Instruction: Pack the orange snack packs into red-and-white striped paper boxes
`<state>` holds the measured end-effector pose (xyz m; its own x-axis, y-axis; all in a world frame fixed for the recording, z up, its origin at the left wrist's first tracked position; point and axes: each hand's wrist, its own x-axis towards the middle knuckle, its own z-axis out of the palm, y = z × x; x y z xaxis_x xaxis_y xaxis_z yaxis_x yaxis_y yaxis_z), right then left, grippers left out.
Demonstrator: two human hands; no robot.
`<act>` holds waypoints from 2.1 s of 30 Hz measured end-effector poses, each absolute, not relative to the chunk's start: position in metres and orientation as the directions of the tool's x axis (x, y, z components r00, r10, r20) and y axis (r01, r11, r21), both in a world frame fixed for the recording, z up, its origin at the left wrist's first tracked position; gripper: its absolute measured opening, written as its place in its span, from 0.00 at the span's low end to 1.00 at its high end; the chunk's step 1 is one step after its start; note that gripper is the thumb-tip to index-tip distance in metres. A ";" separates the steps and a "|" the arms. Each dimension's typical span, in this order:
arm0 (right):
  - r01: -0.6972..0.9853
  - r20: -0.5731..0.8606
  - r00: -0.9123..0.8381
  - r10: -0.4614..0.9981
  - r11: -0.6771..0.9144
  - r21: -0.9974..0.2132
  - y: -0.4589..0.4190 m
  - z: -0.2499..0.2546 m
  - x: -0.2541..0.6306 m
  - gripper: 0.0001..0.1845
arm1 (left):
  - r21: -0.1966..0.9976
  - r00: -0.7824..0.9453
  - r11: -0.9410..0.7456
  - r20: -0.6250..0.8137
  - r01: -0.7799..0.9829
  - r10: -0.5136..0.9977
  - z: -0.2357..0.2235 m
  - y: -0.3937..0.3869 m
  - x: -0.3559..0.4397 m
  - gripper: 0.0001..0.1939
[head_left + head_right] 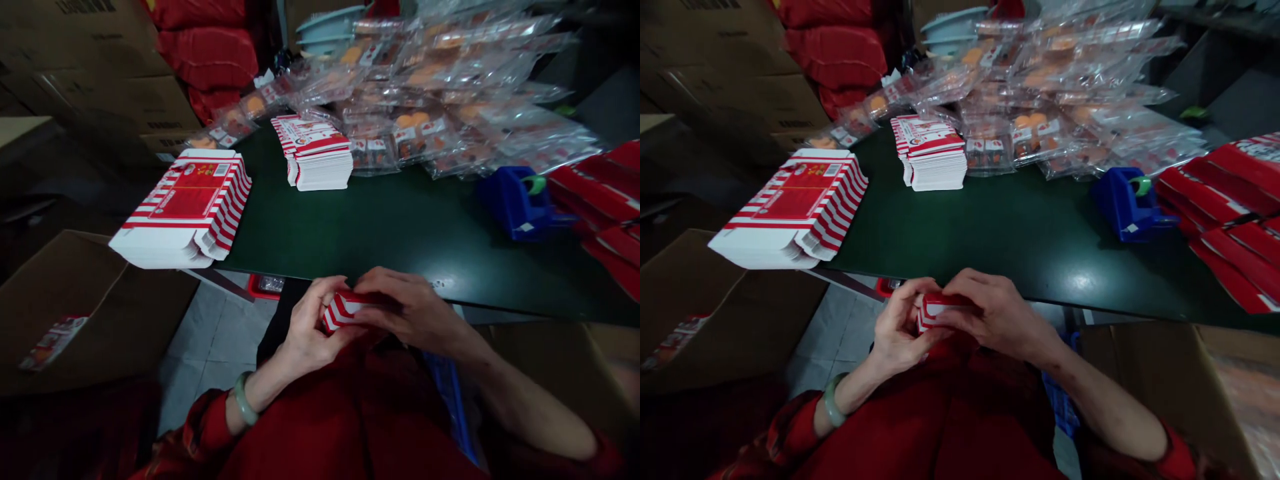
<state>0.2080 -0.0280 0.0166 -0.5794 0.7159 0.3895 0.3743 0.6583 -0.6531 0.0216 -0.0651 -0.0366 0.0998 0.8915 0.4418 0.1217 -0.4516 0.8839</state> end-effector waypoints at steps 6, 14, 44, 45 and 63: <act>0.248 0.358 -0.713 0.603 0.695 -0.675 -0.007 0.016 0.197 0.09 | 0.865 0.133 -0.434 0.413 0.253 0.901 -0.034 -0.063 0.010 0.19; 0.269 0.403 -0.736 0.543 0.782 -0.563 -0.002 0.005 0.194 0.10 | 0.955 0.195 -0.295 0.288 0.007 0.938 -0.042 -0.059 0.001 0.23; 0.451 0.171 -0.867 0.468 0.883 -0.131 -0.013 0.028 0.187 0.07 | 0.937 0.138 -0.346 0.338 0.039 0.931 -0.052 -0.067 0.001 0.24; 0.446 0.143 -0.877 0.459 0.887 -0.116 -0.012 0.030 0.187 0.08 | 0.924 0.121 -0.374 0.364 0.077 0.924 -0.054 -0.067 0.001 0.22; 0.618 -0.136 -0.786 0.603 0.772 -0.147 -0.003 0.060 0.165 0.10 | 0.885 0.105 -0.442 0.430 0.146 0.897 -0.043 -0.062 0.001 0.15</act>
<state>0.1647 -0.0025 0.0597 -0.7859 0.6032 -0.1365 0.6182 0.7721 -0.1471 0.0006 -0.0623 -0.0428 0.1055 0.8966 0.4301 0.1462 -0.4418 0.8851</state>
